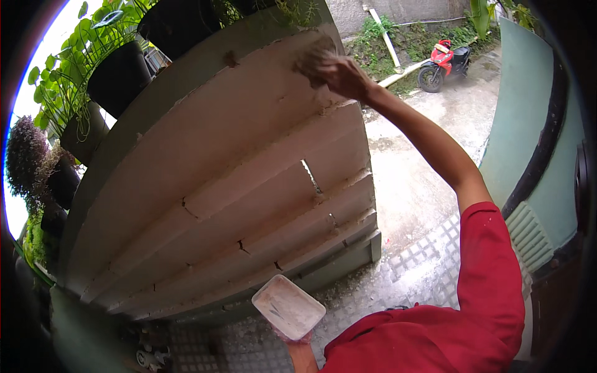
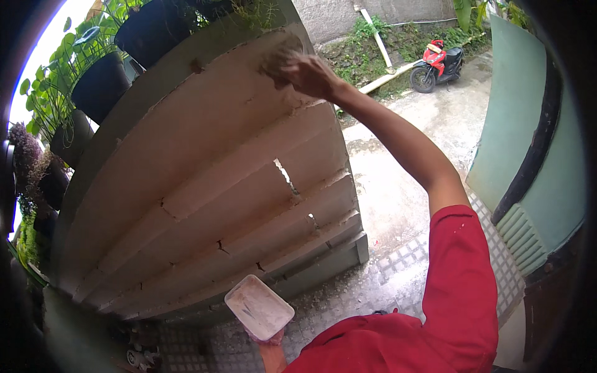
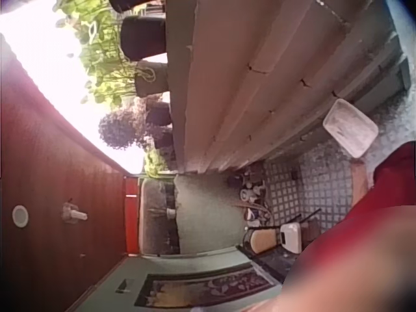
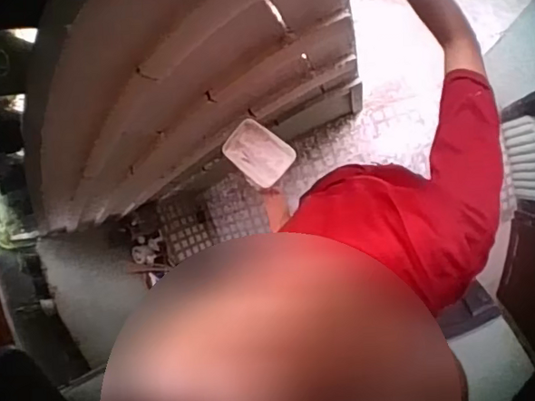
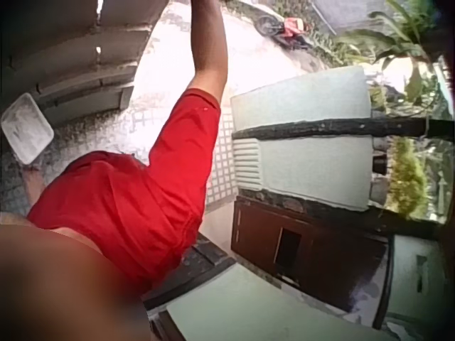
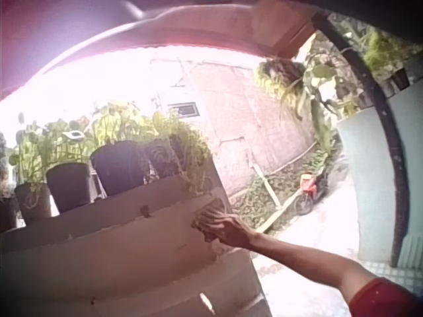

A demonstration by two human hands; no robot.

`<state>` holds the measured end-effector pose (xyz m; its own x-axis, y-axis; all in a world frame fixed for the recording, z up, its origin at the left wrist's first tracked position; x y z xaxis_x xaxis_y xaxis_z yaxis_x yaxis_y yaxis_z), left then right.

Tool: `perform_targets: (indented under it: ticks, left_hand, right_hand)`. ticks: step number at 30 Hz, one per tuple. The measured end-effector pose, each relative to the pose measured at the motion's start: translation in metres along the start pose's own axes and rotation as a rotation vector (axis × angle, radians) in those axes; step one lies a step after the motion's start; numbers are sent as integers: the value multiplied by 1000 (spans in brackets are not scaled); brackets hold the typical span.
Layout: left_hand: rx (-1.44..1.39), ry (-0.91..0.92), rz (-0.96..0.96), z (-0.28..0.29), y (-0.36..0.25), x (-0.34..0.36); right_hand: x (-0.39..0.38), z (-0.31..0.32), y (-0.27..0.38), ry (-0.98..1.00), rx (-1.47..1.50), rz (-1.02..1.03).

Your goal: Applying a white plaster or filler substance to cracks in an exterior wall using a small putty knife.

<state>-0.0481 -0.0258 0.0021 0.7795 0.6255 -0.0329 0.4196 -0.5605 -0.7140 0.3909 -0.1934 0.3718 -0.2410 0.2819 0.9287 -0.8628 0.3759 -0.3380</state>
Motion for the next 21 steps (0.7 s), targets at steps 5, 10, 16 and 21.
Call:
perform_targets:
  ticks: [5, 10, 16, 21]
  left_hand:
    - [-548, -244, 183, 0, 7, -2]
    - [-159, -98, 47, -9, 13, 6]
    - [-245, 224, -83, -12, 26, 22]
    - [-454, 585, -145, -13, 28, 31]
  right_hand:
    - [-39, -7, 30, 136, 74, 117]
    - [32, -2, 8, -59, 65, 33]
    - [-24, -27, 32, 136, -60, 12]
    - [-12, 10, 29, 170, 96, -119]
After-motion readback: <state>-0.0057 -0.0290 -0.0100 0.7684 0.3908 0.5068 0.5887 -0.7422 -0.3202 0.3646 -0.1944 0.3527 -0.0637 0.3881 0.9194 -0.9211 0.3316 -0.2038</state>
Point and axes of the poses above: each hand's wrist, its own x-axis towards the middle knuckle, its own z-axis out of the back of the hand, y = z × x, the point moved 5 cm from there along x, towards the middle knuckle, and after that the axes turned 13 degrees about -y, right-handed, at the moved point
